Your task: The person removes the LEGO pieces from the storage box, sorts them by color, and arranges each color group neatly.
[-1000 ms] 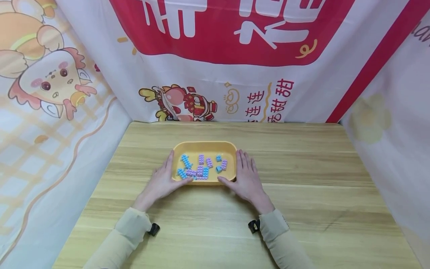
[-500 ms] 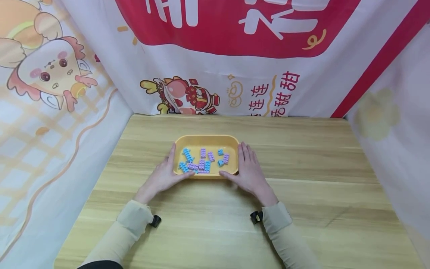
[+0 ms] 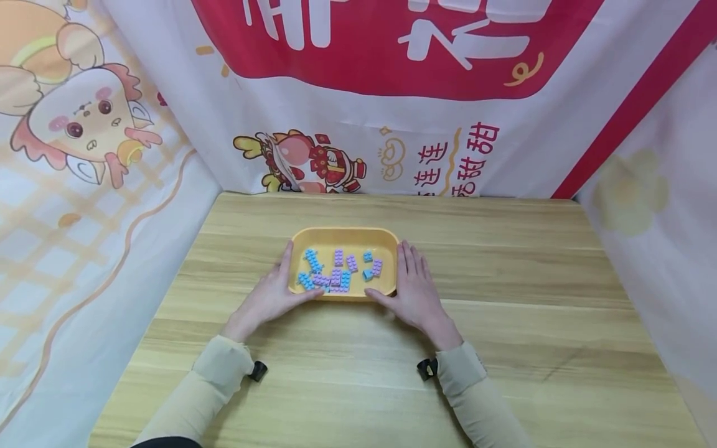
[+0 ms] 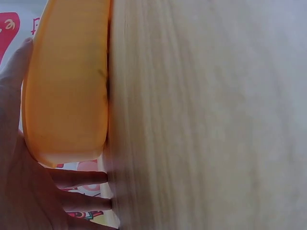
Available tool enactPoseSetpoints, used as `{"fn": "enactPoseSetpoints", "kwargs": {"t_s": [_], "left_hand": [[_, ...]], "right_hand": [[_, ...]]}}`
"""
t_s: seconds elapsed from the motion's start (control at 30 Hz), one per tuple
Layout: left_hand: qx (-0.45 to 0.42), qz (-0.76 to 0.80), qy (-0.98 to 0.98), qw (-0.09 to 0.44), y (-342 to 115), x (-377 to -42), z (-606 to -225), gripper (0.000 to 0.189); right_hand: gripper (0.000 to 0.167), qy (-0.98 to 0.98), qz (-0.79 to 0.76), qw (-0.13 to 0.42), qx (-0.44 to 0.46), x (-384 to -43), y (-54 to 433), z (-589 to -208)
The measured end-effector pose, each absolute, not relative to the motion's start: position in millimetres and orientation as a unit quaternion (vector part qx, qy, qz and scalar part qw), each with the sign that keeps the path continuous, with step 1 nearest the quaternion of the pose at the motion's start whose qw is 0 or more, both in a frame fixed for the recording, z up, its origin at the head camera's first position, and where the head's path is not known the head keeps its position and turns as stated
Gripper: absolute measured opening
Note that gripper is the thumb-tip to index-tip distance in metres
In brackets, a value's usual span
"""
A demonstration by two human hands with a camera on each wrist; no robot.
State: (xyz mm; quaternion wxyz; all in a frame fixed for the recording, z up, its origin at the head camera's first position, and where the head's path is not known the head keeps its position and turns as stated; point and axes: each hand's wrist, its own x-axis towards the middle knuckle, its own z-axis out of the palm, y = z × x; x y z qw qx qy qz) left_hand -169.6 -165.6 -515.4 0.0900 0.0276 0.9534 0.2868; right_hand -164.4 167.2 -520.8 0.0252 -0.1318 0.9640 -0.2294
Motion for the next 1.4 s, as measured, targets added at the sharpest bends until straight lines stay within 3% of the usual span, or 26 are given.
{"fn": "enactPoseSetpoints", "kwargs": {"t_s": [0.13, 0.57, 1.03, 1.23, 1.4], "left_hand": [[0.025, 0.287, 0.953, 0.093, -167, -167, -516, 0.146], [0.033, 0.279, 0.956, 0.087, -165, -171, -515, 0.146], [0.044, 0.269, 0.959, 0.082, -163, -171, -515, 0.148], [0.042, 0.269, 0.959, 0.076, -166, -169, -514, 0.147], [0.04, 0.267, 0.96, 0.076, -167, -168, -514, 0.146]], "right_hand": [[0.123, 0.964, -0.222, 0.01, -0.148, -166, 165, -518], [0.075, 0.924, -0.233, -0.068, -0.294, -197, 131, -494], [0.061, 0.914, -0.242, -0.01, -0.327, -219, 96, -501], [0.066, 0.914, -0.225, 0.054, -0.333, -230, 78, -494], [0.066, 0.908, -0.197, 0.06, -0.365, -245, 59, -491]]}}
